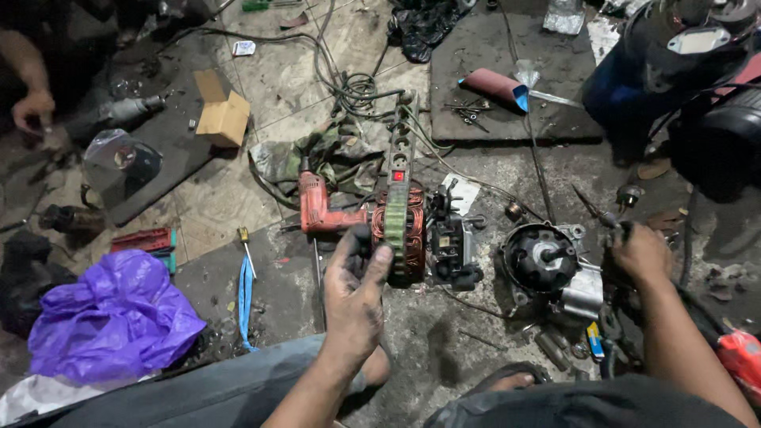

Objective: The person disassembles a motor stator, removes a small black component, and uses a power drill to work on the stator assembly. The person then reassembles the stator and rotor components.

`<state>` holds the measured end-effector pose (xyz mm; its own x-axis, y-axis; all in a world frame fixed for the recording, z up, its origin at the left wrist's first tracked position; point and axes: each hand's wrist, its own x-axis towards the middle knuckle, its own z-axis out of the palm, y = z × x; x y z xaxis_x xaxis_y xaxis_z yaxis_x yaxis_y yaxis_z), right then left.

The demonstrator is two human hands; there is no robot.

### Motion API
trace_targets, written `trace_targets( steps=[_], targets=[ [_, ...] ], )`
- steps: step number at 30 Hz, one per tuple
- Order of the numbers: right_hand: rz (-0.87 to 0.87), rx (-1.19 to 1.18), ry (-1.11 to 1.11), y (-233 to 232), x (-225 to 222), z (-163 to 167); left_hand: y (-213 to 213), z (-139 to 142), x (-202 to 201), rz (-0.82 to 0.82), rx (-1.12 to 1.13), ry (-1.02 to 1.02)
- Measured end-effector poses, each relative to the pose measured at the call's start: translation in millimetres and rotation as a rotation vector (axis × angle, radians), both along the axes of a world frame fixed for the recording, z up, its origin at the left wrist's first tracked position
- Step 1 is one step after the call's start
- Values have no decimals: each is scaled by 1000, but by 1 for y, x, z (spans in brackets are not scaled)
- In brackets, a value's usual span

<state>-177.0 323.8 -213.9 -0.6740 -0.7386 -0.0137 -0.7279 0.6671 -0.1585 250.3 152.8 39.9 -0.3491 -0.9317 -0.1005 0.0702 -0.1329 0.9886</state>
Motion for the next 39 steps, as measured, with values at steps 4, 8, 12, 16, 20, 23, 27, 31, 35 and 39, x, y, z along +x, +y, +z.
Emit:
trace_targets(
  steps=[4, 8, 12, 16, 20, 23, 27, 31, 35, 39],
  targets=[
    [-22, 46, 60, 11, 3, 16, 3, -3, 15, 29, 56, 160],
    [56, 59, 176, 22, -10, 55, 4, -6, 40, 37, 85, 169],
    [179, -74, 238, 18, -23, 130, 4, -18, 65, 102, 182, 228],
    [337, -94, 249, -16, 17, 232, 4, -42, 91, 150, 85, 240],
    [418, 48, 233, -68, 111, 317, -9, -62, 110, 389, 256, 283],
    [487, 205, 316, -113, 187, 354, -30, -67, 130, 470, 649, 292],
    [567, 525, 333, -165, 273, 368, -46, -70, 161, 357, 852, 306],
    [759, 438, 207, -191, 329, 362, -50, -80, 180, 340, 779, 457],
    [745, 587, -13, -204, 346, 350, -44, -86, 201, 312, 389, 595],
    [961, 406, 133, -210, 338, 339, -42, -73, 216, 311, 14, 369]
  ],
)
